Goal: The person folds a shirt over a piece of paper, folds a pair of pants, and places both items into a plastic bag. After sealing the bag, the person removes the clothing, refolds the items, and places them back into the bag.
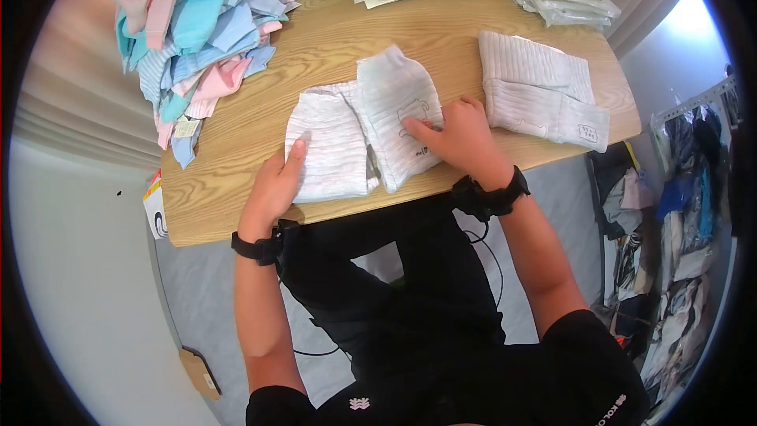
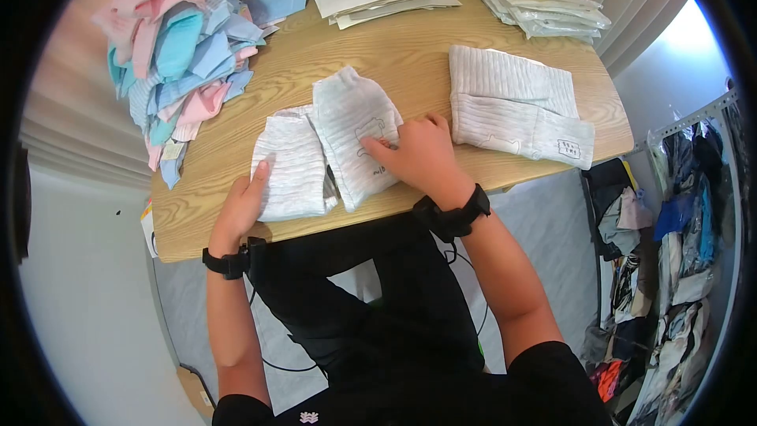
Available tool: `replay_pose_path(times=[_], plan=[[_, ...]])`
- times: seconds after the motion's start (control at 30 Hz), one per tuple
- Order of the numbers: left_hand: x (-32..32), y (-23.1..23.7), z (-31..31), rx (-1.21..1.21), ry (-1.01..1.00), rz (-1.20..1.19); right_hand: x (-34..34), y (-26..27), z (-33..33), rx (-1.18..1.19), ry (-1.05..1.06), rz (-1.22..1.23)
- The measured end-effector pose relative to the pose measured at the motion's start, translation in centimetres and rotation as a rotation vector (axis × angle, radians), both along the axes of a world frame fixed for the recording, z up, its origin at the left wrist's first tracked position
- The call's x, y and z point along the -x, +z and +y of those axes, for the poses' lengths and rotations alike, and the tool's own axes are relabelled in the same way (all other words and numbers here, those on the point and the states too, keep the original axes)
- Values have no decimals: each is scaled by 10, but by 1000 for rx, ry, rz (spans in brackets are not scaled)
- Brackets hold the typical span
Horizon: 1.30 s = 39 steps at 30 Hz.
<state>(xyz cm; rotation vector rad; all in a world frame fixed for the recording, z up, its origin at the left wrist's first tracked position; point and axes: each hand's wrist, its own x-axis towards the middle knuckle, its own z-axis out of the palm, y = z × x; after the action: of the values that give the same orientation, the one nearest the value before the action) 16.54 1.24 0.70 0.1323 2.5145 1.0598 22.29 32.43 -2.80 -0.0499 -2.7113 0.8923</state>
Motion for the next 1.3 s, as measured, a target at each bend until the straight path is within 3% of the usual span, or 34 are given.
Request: replay_pose_path(times=[0.07, 0.17, 0.27, 0.57, 0.67, 0.77, 0.87, 0.97, 1.07, 1.17, 1.3], plan=[[3, -4, -6, -8, -3, -80, 0, -4, 3, 36, 8, -19], [-7, -3, -5, -103, 17, -50, -1, -20, 5, 88, 12, 138], [-19, -10, -3, -252, 10, 116, -2, -24, 5, 122, 34, 154], [-21, -17, -1, -277, -3, 208, -11, -20, -5, 153, -28, 225], [-18, -26, -1, -301, -23, 298, -14, -14, -5, 158, -76, 156], [-16, -33, 0, -319, -49, 484, -13, -18, -6, 202, -68, 243], [-18, -29, 1, -348, -33, 423, -13, -21, -4, 224, -47, 284], [-20, -21, -2, -353, 65, 236, -16, -16, -6, 431, -67, 215], [-18, -23, -5, -474, 83, 214, -15, -18, -7, 373, -75, 263], [-18, -31, -6, -364, -32, 350, -18, -17, -5, 83, -29, 332], [-51, -4, 23, 124, -91, 761, -18, -17, -4, 3, 6, 241]])
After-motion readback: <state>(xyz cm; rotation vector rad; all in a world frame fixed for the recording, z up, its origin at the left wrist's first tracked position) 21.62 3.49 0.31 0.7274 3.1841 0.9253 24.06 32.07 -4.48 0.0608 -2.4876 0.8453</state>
